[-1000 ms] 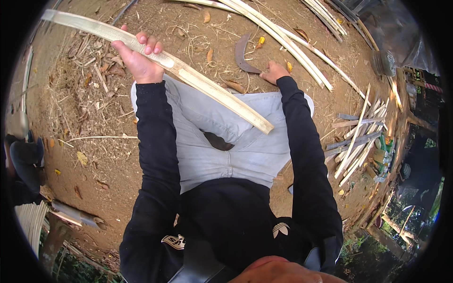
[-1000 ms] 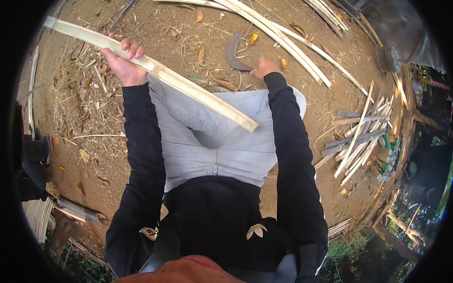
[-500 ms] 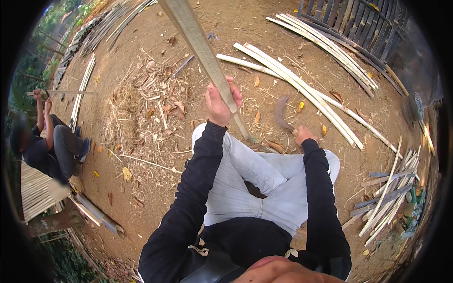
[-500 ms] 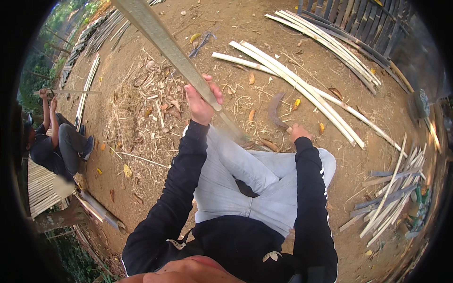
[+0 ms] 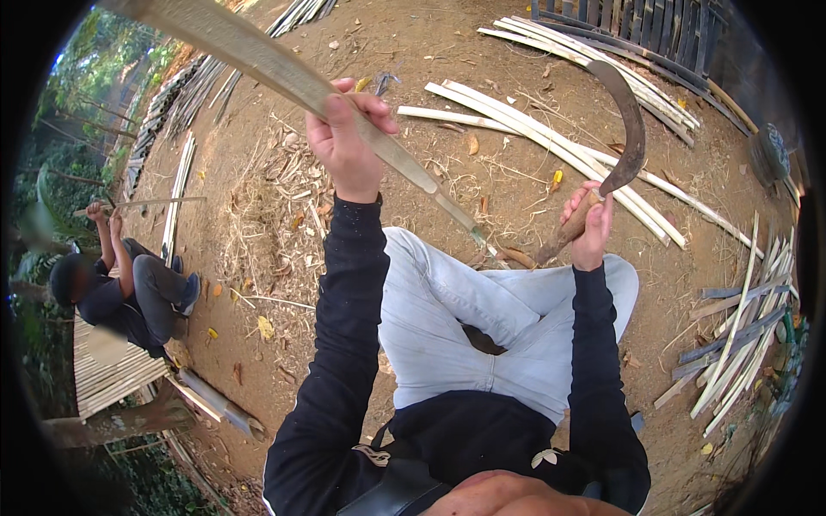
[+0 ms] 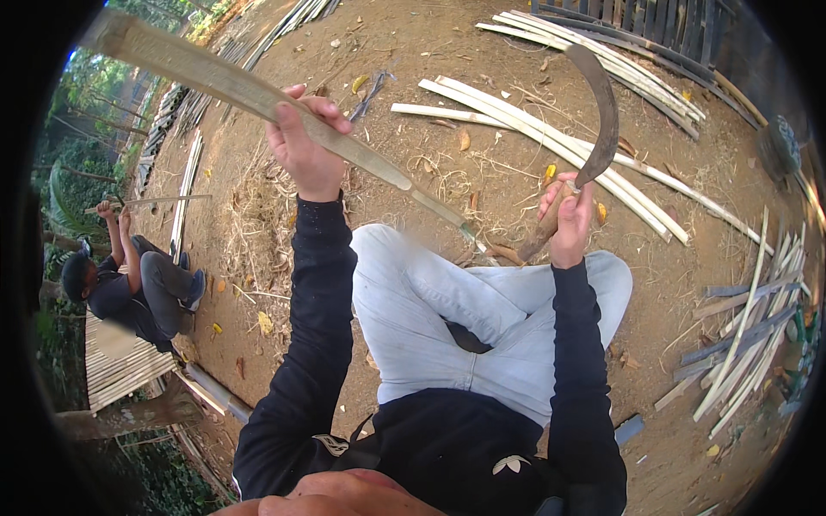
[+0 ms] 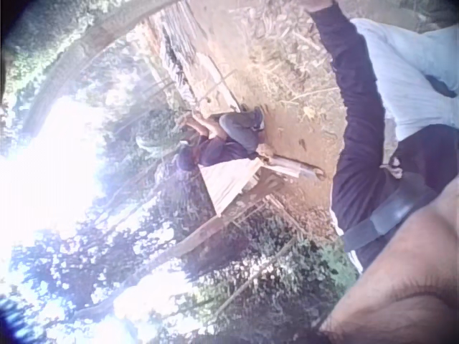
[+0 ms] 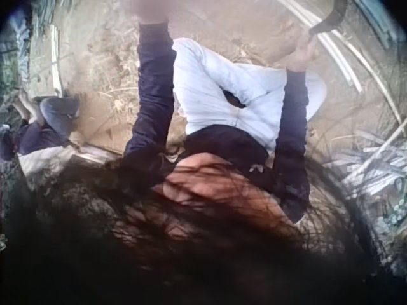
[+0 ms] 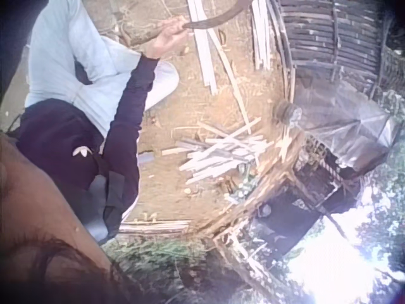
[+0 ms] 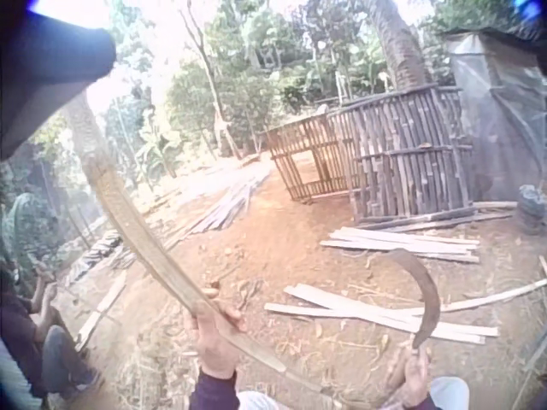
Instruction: The person sits on the ground and uses a curved blade to shave down a long bamboo strip, repeatedly pulling the blade along the surface.
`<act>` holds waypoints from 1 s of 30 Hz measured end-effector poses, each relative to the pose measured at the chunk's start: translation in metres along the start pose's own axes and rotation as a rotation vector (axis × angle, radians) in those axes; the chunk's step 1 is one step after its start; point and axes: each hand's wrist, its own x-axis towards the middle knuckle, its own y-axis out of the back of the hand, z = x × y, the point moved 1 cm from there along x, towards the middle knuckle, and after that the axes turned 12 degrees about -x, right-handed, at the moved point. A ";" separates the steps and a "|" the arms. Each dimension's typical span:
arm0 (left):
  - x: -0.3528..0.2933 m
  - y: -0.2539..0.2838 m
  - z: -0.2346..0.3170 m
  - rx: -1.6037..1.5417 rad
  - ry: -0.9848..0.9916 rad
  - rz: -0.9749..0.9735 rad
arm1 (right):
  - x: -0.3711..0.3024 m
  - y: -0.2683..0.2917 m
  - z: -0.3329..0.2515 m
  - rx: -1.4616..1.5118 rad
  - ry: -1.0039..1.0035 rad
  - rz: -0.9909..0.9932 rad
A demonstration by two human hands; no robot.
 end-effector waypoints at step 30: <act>-0.073 -0.059 0.070 -0.286 -0.239 -0.136 | -0.110 -0.105 -0.073 -0.156 -0.208 -0.499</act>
